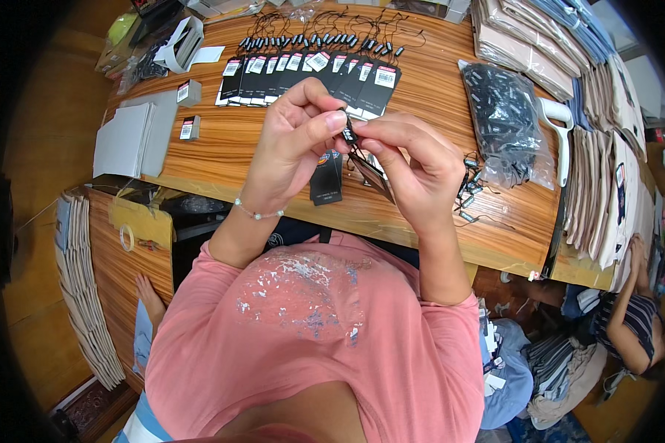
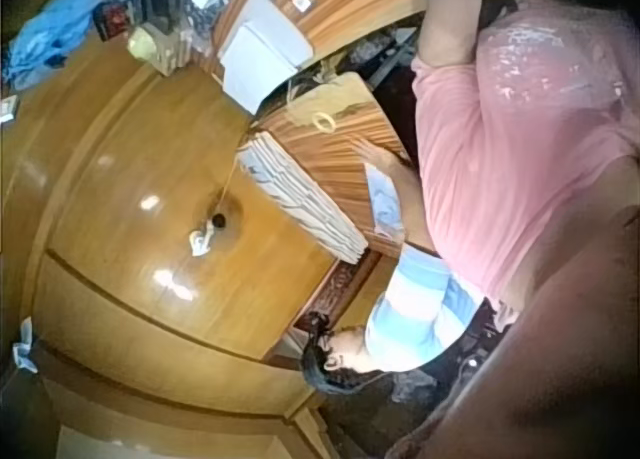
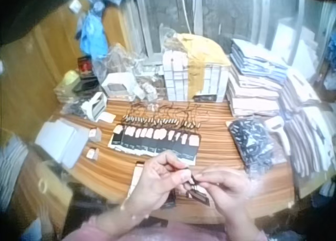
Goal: The person attaches plastic tags and security sensors to various black garment labels by threading a plastic fastener through the label and locking it.
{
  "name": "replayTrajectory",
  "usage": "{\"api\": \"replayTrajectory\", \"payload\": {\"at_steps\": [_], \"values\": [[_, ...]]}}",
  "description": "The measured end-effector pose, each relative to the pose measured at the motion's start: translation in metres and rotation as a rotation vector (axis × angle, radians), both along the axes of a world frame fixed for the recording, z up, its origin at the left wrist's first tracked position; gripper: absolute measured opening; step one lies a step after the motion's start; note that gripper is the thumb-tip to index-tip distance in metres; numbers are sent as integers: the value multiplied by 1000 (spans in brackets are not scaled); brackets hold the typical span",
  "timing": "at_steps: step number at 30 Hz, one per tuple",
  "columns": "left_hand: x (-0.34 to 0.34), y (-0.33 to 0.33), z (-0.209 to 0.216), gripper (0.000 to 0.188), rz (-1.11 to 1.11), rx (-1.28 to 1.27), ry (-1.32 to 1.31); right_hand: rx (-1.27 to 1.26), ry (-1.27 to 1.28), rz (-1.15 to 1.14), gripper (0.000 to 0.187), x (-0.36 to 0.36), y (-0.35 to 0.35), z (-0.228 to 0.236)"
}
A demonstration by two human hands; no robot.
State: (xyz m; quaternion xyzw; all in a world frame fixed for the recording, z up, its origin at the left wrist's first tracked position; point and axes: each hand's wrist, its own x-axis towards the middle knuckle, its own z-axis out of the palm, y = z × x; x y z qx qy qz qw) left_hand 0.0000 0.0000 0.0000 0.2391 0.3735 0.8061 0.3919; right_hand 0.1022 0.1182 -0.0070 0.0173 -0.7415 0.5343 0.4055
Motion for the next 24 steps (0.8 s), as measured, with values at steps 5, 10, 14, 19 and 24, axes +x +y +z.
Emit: {"api": "replayTrajectory", "payload": {"at_steps": [5,10,14,19,24], "values": [[0,-2,2,9,16,-31,16,-2,15,19,13,-1,-2,0],[0,-1,1,10,20,-29,39,87,32,-43,12,-2,-1,0],[0,0,0,9,26,-32,39,206,34,-91,13,-1,-2,5],[0,1,-2,10,33,-45,50,420,83,-124,18,-1,3,7],[1,2,-5,11,35,-35,50,558,142,-131,24,-2,7,5]]}}
